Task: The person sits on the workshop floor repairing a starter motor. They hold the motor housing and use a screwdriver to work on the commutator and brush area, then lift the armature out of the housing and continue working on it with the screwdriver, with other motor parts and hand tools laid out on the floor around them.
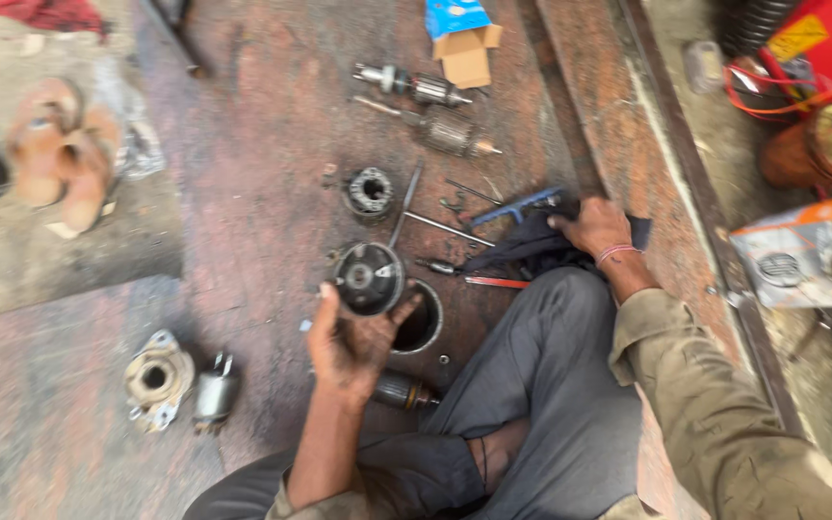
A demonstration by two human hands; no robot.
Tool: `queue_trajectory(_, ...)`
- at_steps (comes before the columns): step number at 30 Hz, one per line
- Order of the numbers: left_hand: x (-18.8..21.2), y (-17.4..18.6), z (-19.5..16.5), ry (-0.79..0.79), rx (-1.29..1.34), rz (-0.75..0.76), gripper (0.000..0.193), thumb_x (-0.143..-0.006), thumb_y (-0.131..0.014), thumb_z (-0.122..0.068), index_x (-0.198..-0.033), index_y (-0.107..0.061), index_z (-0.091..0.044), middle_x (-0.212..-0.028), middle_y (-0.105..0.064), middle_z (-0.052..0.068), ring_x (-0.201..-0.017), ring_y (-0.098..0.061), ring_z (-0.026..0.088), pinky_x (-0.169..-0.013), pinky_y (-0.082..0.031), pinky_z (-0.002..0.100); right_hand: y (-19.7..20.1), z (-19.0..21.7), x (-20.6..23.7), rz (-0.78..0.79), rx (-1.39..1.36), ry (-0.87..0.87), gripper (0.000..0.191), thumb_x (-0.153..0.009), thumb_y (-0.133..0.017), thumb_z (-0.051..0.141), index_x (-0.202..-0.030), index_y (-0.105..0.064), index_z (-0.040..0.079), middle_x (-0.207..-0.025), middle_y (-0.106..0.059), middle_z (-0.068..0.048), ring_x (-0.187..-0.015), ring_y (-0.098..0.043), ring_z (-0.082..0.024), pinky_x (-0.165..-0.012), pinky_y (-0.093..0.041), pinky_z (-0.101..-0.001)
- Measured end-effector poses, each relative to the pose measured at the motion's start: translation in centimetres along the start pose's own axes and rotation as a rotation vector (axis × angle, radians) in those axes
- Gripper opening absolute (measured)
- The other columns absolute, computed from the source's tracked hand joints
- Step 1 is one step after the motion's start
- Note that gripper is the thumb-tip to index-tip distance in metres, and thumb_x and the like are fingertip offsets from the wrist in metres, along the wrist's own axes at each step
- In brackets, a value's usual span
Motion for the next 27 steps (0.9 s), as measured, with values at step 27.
queue_trajectory(27, 0.2, 1.8, 3.0, 0.194, -0.139, -0.22, 0.047, -0.098, -0.056, -0.051, -0.123, -0.061, -0.011, -0.116, -0.067, 0.01, -0.105, -0.067, 0.024, -0.085, -0.055, 0.04, 8.4, 24.8, 22.8, -0.159, -0.185, 0.985, 0.058, -0.087, -0.056, 0.026, -0.142, -0.056, 0.007, -0.142, -0.051, -0.016, -0.129, -0.046, -0.032, -0.1, -0.03, -0.0549)
Point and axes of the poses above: each hand's wrist, its own x-axis away from the middle knuckle, its own y-axis out of the back of the hand, z = x × y, the point moved 6 cm from there along -x, towards the middle knuckle
